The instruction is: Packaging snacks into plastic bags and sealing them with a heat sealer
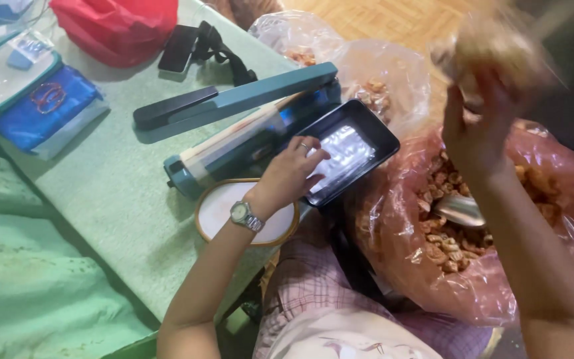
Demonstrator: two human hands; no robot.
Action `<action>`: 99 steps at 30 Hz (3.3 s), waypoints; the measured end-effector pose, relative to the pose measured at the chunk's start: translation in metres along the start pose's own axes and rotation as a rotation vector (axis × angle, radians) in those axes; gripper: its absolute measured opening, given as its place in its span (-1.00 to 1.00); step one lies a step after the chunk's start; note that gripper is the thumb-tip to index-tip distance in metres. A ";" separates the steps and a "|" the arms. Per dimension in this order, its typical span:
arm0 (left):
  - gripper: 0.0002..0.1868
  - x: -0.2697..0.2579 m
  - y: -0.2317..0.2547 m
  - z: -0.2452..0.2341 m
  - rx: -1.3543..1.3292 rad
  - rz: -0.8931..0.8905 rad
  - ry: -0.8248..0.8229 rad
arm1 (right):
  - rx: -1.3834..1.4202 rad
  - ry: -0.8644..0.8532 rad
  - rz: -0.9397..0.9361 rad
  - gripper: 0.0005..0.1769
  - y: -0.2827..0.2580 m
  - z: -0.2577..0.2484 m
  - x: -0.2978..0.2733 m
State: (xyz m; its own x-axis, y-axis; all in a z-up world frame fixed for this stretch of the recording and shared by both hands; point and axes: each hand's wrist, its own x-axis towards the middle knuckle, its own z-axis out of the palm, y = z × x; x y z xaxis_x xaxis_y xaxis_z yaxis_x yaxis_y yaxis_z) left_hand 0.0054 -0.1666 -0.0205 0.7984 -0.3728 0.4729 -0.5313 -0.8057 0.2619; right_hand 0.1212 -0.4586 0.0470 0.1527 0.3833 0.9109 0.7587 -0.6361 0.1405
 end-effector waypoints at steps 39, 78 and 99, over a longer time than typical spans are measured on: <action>-0.88 0.019 -0.017 0.026 -0.316 -0.435 -0.622 | -0.501 -1.370 0.385 -0.71 0.053 -0.125 -0.256; -0.87 0.013 -0.008 -0.007 -0.693 -0.630 -0.018 | 0.049 -1.486 0.465 -0.65 0.085 -0.091 -0.329; -0.79 0.007 -0.002 -0.015 -1.160 -0.654 0.209 | 0.628 -1.073 0.913 -0.54 0.084 -0.130 -0.275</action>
State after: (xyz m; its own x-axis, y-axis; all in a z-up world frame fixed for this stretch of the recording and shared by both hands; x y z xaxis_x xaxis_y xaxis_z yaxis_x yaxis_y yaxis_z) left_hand 0.0075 -0.1607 -0.0048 0.9930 0.0873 0.0796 -0.0868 0.0823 0.9928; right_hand 0.0607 -0.7048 -0.1413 0.8579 0.4933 -0.1440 0.2498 -0.6451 -0.7221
